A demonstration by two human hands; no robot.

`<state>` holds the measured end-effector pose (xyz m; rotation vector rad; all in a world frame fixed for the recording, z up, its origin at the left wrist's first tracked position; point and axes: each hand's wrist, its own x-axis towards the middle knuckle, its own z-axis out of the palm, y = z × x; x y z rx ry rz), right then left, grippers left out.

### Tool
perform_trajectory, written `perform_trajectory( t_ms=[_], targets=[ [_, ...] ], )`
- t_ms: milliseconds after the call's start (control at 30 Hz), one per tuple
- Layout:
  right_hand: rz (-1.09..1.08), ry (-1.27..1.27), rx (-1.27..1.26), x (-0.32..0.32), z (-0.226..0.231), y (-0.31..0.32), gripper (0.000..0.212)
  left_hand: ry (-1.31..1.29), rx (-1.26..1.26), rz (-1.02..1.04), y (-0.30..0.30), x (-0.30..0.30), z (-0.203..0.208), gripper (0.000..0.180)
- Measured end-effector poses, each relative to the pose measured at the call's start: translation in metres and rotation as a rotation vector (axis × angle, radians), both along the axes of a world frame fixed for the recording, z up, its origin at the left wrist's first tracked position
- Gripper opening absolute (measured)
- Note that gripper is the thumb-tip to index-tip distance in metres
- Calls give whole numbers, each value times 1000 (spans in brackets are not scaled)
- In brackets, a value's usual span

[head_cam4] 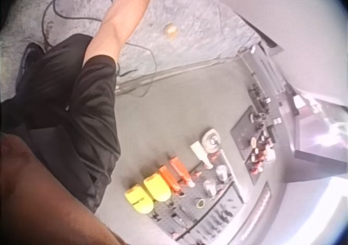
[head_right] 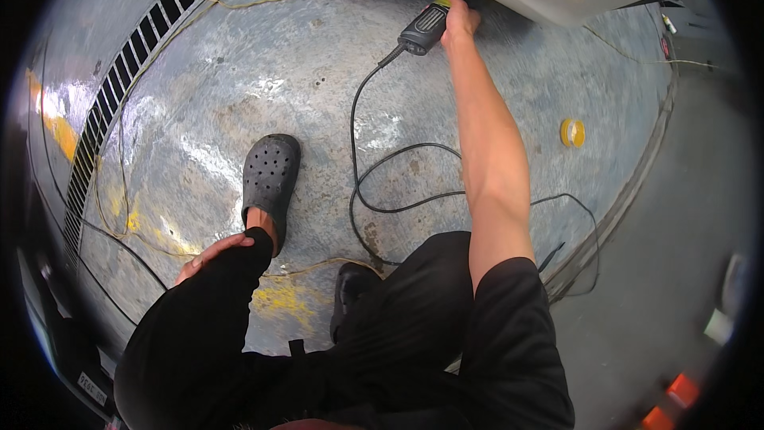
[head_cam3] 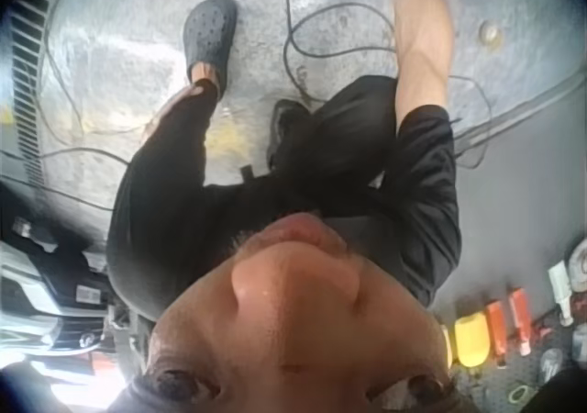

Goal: The person uses a handheld electric polisher with a buffing pad to polish the front headlight of a white car. They move the tool across the headlight surface in circular motions, occasionally pausing to touch the surface.

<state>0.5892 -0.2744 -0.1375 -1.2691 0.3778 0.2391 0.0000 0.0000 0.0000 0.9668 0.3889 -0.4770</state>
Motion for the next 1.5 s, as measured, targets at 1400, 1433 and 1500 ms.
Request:
perform_trajectory(
  t_ms=[1400, 1433, 1500],
  targets=[
    [-46, -49, 83, 1, -5, 4, 51, -55, 22, 8, 0, -2, -5, 98],
    [-54, -46, 78, 1, -6, 3, 51, -41, 26, 11, 0, -2, -4, 98],
    [-58, -39, 78, 3, -7, 2, 52, -33, 39, 6, 0, -2, -4, 99]
  ],
)
